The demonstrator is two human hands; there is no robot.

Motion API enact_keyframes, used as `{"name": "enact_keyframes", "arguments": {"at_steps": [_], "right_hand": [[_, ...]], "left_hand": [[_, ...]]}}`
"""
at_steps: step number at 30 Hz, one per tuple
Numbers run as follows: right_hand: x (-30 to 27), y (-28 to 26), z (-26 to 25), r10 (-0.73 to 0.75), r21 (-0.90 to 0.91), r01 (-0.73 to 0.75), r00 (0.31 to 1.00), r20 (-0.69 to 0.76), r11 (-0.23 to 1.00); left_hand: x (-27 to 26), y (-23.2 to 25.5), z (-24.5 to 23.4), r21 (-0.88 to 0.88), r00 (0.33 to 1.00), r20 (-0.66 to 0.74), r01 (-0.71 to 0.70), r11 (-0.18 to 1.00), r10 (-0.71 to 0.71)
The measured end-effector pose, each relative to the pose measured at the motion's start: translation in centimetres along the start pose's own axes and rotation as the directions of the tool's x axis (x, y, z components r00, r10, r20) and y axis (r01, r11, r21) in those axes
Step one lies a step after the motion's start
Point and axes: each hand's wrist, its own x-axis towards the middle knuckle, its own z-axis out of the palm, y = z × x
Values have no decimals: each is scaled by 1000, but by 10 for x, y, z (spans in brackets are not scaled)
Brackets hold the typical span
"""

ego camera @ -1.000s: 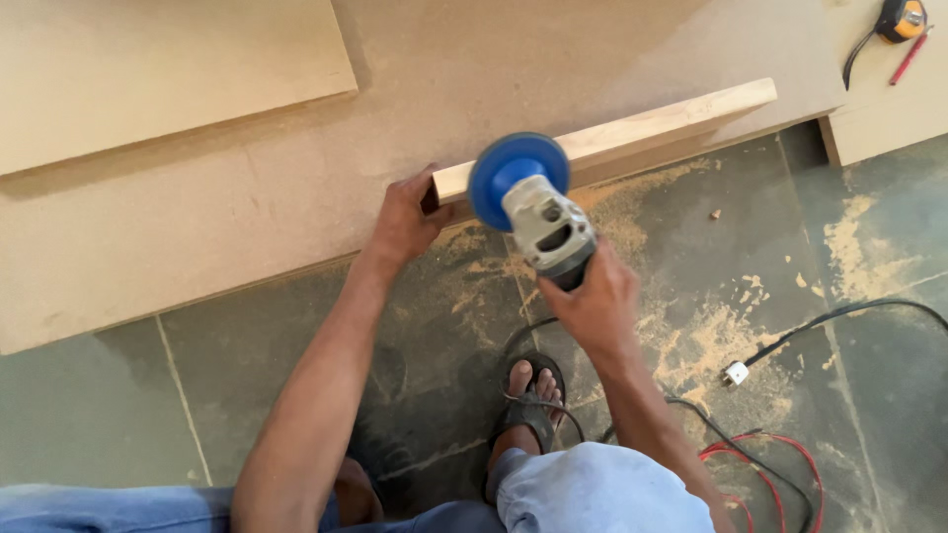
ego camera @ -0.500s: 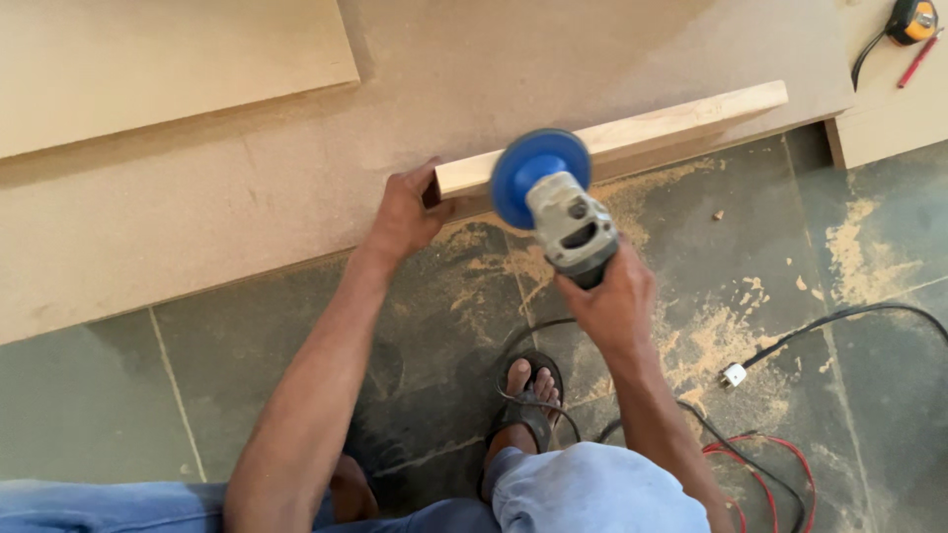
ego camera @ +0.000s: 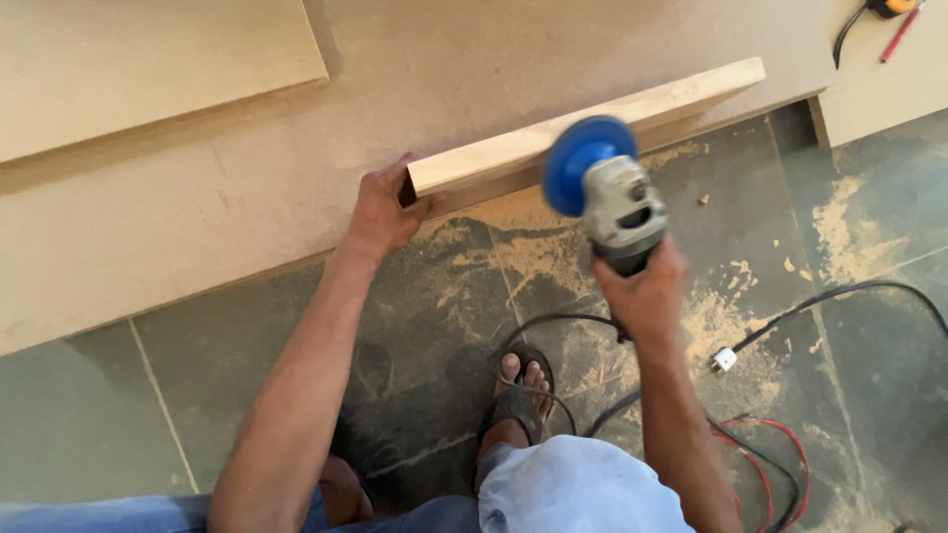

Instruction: The person plugs in an angle grinder and uses it to sand a wooden plank on the floor. They sand the plank on multiple sides, flipping it over to ensure even smoothing.

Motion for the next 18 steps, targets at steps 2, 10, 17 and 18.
{"name": "enact_keyframes", "arguments": {"at_steps": [2, 10, 17, 18], "right_hand": [[-7, -15, 13, -33, 30, 32, 998, 57, 999], [-20, -58, 29, -191, -77, 205, 969, 154, 976], [3, -3, 7, -41, -32, 44, 995, 92, 998], [8, 5, 4, -19, -18, 20, 998, 61, 1000]], "left_hand": [[2, -1, 0, -10, 1000, -27, -14, 1000, 13], [-5, 16, -11, -55, 999, 12, -31, 998, 31], [-2, 10, -9, -111, 999, 49, 14, 994, -9], [-2, 9, -10, -165, 999, 42, -21, 986, 28]]}}
